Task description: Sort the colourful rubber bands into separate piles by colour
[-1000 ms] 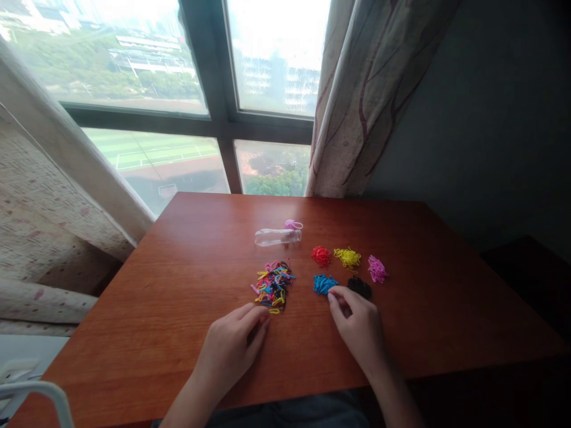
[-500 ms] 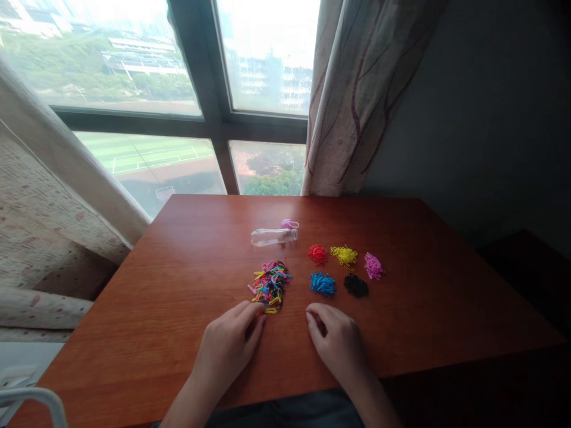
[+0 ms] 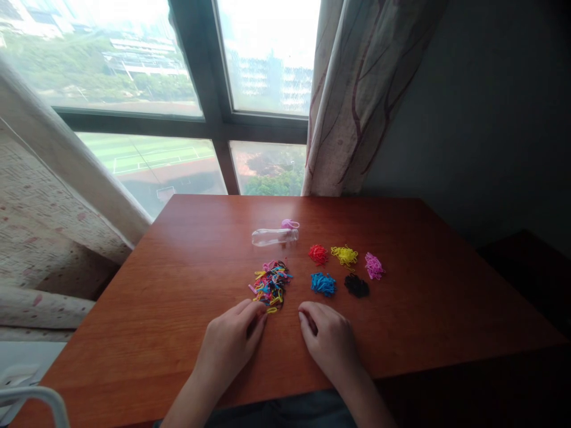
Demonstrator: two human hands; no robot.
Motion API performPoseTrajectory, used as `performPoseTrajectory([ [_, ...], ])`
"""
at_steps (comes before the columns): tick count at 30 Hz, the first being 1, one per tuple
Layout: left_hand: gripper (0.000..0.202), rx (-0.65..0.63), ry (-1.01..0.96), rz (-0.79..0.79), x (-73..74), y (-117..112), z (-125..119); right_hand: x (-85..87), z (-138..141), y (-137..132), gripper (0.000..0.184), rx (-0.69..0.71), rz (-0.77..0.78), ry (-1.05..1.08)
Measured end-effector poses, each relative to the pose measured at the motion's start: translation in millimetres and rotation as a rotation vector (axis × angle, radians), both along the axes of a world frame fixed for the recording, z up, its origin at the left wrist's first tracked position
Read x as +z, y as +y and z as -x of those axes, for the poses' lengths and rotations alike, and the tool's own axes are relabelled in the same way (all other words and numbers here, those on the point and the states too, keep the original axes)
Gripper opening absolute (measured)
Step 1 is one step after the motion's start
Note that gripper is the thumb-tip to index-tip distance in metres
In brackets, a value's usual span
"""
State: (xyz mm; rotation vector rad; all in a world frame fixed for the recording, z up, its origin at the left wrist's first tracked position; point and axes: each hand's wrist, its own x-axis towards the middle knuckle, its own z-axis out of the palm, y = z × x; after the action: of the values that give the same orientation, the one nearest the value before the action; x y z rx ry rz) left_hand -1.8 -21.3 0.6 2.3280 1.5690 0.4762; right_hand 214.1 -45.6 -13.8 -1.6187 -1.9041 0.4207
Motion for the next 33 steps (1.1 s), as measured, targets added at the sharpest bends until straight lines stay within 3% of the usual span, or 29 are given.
performPoseTrajectory([
  [10,0.016,-0.032,-0.052,-0.049,0.7,-0.3,1.3,-0.9,0.7,0.4,0.017,0.037,0.005,0.033],
  [14,0.015,-0.039,-0.065,-0.118,5.8,7.9,-9.1,-0.5,0.9,1.5,0.016,0.038,0.028,0.040],
  [18,0.017,-0.087,0.005,-0.155,27.0,36.1,-44.5,1.6,2.0,3.0,0.016,0.035,0.036,0.036],
  [24,0.022,-0.261,0.137,-0.102,62.9,92.7,-124.9,2.6,3.3,3.8,0.015,-0.001,0.044,-0.006],
  [28,0.021,-0.268,0.144,-0.070,61.7,118.7,-161.7,0.4,3.6,3.6,0.017,0.004,0.018,0.017],
  [33,0.021,-0.258,0.162,-0.004,54.3,135.6,-180.9,-0.2,3.7,4.0,0.018,0.002,-0.014,0.024],
])
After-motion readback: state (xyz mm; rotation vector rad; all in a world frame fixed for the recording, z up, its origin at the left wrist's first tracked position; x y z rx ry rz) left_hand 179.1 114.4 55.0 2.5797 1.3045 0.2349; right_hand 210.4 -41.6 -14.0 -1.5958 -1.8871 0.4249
